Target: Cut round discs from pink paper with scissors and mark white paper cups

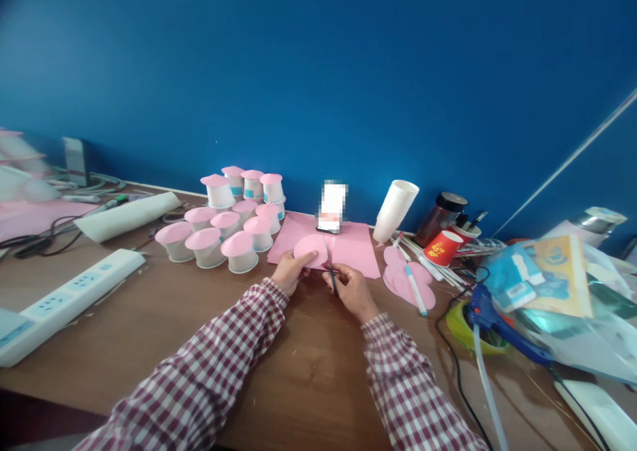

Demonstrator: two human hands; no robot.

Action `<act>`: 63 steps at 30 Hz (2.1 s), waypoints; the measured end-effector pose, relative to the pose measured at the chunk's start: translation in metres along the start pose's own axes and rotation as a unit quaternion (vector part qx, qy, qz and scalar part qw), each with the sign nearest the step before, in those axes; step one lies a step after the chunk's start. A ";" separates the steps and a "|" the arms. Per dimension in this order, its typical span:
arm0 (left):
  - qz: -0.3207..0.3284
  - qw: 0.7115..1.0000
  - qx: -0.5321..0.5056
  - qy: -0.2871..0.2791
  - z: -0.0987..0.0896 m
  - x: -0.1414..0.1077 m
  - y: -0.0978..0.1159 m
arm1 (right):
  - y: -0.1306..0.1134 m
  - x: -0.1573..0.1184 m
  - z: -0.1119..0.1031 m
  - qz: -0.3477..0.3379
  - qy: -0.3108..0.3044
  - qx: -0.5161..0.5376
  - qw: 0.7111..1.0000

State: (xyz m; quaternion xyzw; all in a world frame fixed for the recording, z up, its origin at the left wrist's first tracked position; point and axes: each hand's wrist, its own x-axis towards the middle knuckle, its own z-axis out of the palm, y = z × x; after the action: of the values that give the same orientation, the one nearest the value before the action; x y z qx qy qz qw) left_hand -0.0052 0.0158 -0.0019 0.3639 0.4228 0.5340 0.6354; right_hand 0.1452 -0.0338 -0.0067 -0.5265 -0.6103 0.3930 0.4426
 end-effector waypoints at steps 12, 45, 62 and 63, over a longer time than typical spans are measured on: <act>-0.008 1.000 -0.007 0.003 0.001 -0.001 0.003 | -0.004 0.000 0.000 -0.011 -0.008 -0.005 1.000; 0.014 1.000 -0.009 0.025 -0.002 0.003 -0.001 | -0.007 -0.001 0.001 -0.004 -0.011 -0.002 1.000; 0.010 1.000 0.000 0.001 -0.002 0.003 -0.002 | -0.010 -0.002 0.001 -0.004 0.002 -0.004 1.000; 0.010 1.000 0.000 0.003 -0.002 0.003 -0.001 | -0.010 -0.002 0.001 -0.003 0.002 -0.005 1.000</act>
State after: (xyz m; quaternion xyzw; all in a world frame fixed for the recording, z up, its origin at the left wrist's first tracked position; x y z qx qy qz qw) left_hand -0.0062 0.0182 -0.0043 0.3665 0.4206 0.5415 0.6289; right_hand 0.1413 -0.0368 0.0022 -0.5276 -0.6127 0.3875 0.4429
